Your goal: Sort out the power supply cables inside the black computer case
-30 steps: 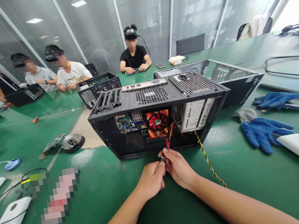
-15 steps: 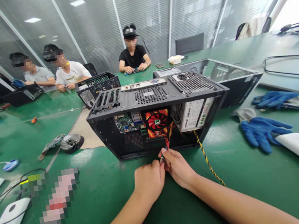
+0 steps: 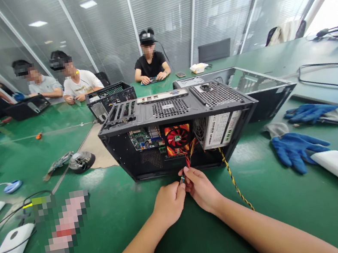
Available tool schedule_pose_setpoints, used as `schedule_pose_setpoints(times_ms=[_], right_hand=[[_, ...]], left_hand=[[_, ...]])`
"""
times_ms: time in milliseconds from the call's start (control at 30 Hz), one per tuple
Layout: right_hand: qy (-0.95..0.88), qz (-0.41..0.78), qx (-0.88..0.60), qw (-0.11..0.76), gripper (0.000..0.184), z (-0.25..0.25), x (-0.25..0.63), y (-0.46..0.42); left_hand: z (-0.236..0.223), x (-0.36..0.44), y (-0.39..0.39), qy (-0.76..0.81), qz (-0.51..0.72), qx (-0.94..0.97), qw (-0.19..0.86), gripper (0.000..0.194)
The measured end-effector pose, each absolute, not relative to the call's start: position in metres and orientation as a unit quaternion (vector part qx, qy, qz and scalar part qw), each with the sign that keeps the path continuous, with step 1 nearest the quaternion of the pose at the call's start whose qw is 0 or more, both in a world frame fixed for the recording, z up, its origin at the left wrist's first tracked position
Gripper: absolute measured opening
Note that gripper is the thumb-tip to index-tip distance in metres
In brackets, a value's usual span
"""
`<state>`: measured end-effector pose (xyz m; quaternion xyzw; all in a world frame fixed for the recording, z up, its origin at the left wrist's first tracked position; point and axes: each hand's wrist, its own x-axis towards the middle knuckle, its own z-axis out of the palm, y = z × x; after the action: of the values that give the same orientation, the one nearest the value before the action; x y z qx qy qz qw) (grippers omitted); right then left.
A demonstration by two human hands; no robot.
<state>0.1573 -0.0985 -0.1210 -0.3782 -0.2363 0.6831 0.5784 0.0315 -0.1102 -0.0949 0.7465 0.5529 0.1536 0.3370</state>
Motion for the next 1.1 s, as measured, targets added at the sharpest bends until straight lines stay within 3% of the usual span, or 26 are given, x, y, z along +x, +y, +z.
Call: schedule_pose_setpoints(times_ms=[100,200,1100], right_hand=[[-0.241,0.673,-0.39,0.58,0.034,-0.1209,0.1562,-0.0991],[-0.247,0.666,-0.392,0.584,0.035,-0.1215,0.1555,-0.0989],[-0.262,0.663,-0.385,0.586,0.033,-0.1254,0.155,-0.098]], left_hand=[[-0.0942,0.0314,-0.1122,0.571,0.109,0.792,0.189,0.037],[-0.095,0.0313,-0.1138,0.577,0.073,0.802,0.135,0.037],[-0.095,0.0291,-0.1118,0.537,0.059,0.841,0.018,0.036]])
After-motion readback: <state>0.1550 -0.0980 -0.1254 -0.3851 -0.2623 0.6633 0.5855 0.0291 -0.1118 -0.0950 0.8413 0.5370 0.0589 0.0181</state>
